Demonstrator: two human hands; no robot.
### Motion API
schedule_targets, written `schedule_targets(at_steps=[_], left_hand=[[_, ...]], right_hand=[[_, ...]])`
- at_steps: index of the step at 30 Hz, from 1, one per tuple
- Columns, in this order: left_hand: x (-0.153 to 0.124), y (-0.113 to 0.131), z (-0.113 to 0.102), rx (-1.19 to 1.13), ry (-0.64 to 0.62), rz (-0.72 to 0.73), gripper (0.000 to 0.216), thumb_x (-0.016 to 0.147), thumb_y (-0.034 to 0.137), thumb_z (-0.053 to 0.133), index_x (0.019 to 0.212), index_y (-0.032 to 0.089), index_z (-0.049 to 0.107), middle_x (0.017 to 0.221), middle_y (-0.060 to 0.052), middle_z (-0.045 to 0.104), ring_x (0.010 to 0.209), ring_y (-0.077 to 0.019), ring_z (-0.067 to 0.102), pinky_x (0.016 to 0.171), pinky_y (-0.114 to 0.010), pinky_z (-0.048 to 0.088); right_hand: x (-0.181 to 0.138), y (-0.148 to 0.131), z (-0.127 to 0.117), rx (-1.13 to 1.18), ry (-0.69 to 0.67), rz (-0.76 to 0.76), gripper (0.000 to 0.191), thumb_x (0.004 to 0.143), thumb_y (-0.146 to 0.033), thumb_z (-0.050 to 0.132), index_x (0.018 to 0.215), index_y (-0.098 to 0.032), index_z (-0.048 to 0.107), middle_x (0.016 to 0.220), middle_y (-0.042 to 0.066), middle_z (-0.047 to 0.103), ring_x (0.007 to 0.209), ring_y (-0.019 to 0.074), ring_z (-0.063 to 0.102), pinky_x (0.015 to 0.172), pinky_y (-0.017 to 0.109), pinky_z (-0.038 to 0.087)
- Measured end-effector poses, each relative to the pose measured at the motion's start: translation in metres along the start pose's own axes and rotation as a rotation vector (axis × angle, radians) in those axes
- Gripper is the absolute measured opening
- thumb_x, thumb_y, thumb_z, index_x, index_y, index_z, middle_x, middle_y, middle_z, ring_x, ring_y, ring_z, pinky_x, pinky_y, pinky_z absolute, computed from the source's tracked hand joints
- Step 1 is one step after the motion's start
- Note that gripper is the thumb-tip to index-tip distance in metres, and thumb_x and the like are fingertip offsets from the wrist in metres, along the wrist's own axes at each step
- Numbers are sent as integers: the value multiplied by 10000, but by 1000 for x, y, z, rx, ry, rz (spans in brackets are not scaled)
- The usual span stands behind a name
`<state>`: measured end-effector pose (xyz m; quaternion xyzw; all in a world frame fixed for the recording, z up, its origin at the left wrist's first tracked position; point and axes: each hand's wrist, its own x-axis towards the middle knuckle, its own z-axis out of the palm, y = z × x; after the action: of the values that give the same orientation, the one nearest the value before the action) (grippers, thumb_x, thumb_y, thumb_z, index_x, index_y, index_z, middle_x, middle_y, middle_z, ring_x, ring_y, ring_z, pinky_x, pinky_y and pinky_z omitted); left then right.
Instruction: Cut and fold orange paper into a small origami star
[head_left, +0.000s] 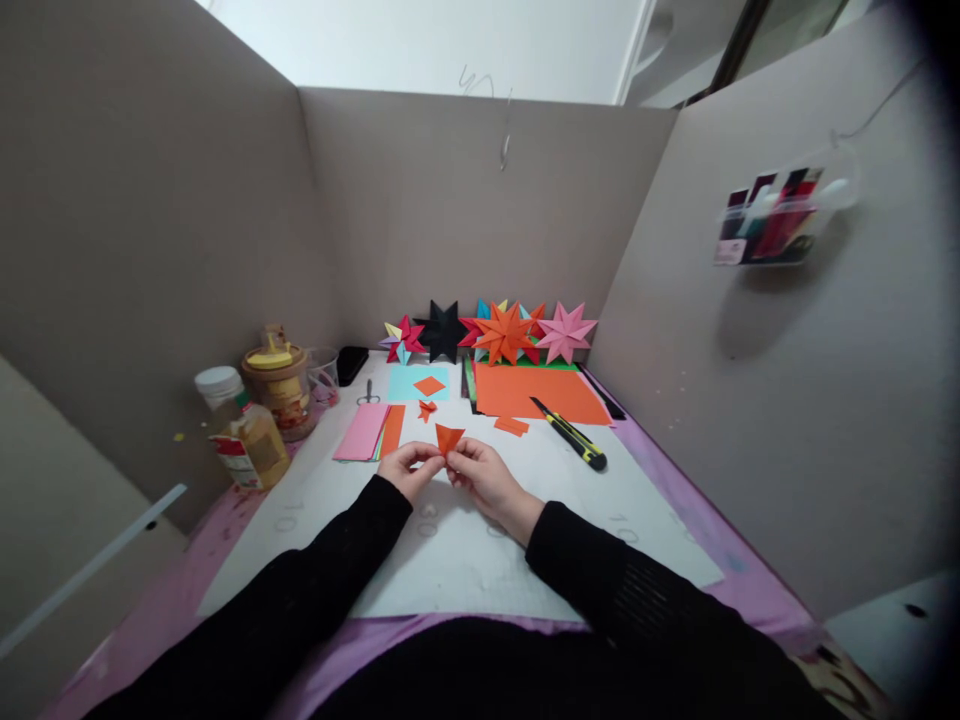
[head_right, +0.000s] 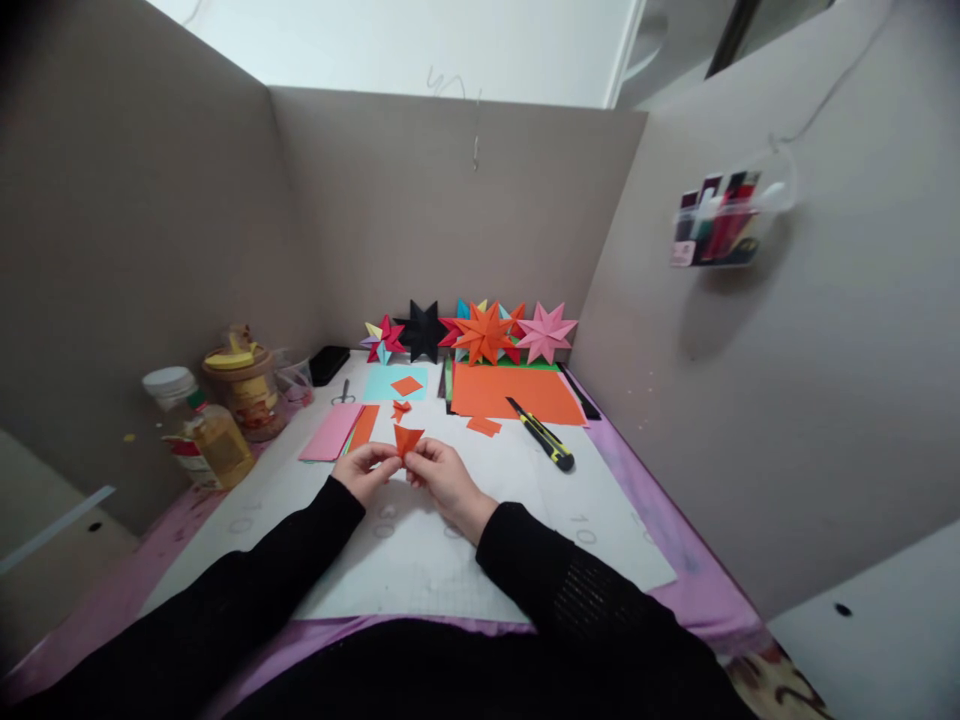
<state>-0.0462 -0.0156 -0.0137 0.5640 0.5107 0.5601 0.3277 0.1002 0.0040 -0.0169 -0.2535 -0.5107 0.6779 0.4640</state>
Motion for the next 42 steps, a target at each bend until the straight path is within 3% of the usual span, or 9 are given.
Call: schedule_targets(at_steps=[4,14,28,32,42], left_hand=[[2,-7,0,-118,-17,-49,249,586,331,716,699,147,591,588,14,595,525,-94,534,494,-208,435],[3,-4,0,-245,-37,-107,290,552,284,752,701,145,546,559,35,596,517,-73,549,516,-181,425],[2,-9,3,-290,-70,-51,295,587,291,736,750,146,537,574,19,612,510,-79,547,505,-192,422],[-2,-2,4,-316,-52,-57,311,548,287,760,709,144,536,540,30,600,496,-72,544,497,-178,413],[-2,3,1,-355,-166,-147,337,508,286,785,689,142,539,568,7,644,527,-102,594,532,-208,449]], right_hand=[[-1,-1,0,35,-19,16,176,705,-275,647,703,-158,516,565,-25,538,469,71,439,468,196,320],[-2,-3,0,-11,-37,8,191,705,-276,641,668,-161,493,545,-29,537,442,68,433,450,195,310],[-4,-7,1,-124,-23,-56,226,697,-325,648,648,-166,495,525,-41,517,434,69,413,449,206,300],[-3,-6,0,-63,-22,0,230,687,-318,657,641,-165,492,519,-37,531,416,68,420,430,200,295],[-5,-9,1,16,-66,82,226,668,-319,671,638,-151,523,501,-31,523,410,64,425,417,192,296]])
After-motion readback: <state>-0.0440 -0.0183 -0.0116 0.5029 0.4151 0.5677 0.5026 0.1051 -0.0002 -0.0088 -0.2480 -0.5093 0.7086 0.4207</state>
